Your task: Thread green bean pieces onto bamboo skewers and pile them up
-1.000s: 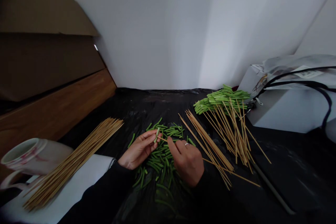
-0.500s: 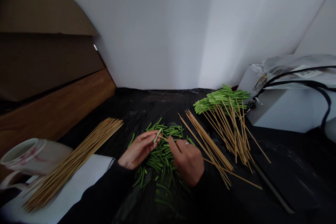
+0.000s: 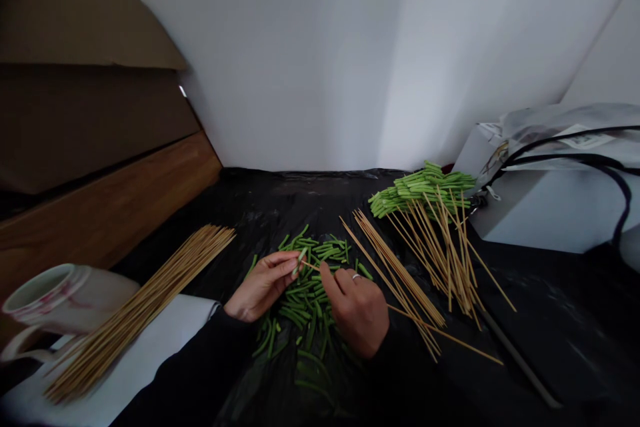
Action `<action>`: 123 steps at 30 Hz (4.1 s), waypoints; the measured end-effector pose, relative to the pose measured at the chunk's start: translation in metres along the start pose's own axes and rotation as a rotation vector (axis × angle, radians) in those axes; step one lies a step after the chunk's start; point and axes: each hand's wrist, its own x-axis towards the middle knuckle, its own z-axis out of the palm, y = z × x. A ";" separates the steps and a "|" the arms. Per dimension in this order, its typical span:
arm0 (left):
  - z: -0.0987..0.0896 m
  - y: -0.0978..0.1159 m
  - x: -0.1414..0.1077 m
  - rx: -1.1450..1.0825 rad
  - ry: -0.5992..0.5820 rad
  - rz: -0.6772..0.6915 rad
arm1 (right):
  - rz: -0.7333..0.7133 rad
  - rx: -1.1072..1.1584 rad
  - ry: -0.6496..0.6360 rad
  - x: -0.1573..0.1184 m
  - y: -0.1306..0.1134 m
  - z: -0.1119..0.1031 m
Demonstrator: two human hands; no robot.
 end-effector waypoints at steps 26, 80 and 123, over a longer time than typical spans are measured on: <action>0.001 -0.001 -0.002 0.030 -0.021 -0.007 | 0.052 0.143 0.017 -0.004 -0.005 0.006; 0.006 -0.007 -0.003 0.368 -0.066 0.078 | 0.173 0.166 -0.121 -0.004 -0.015 0.008; 0.009 -0.005 -0.005 0.313 -0.079 0.051 | 0.207 0.144 -0.064 -0.001 -0.013 0.002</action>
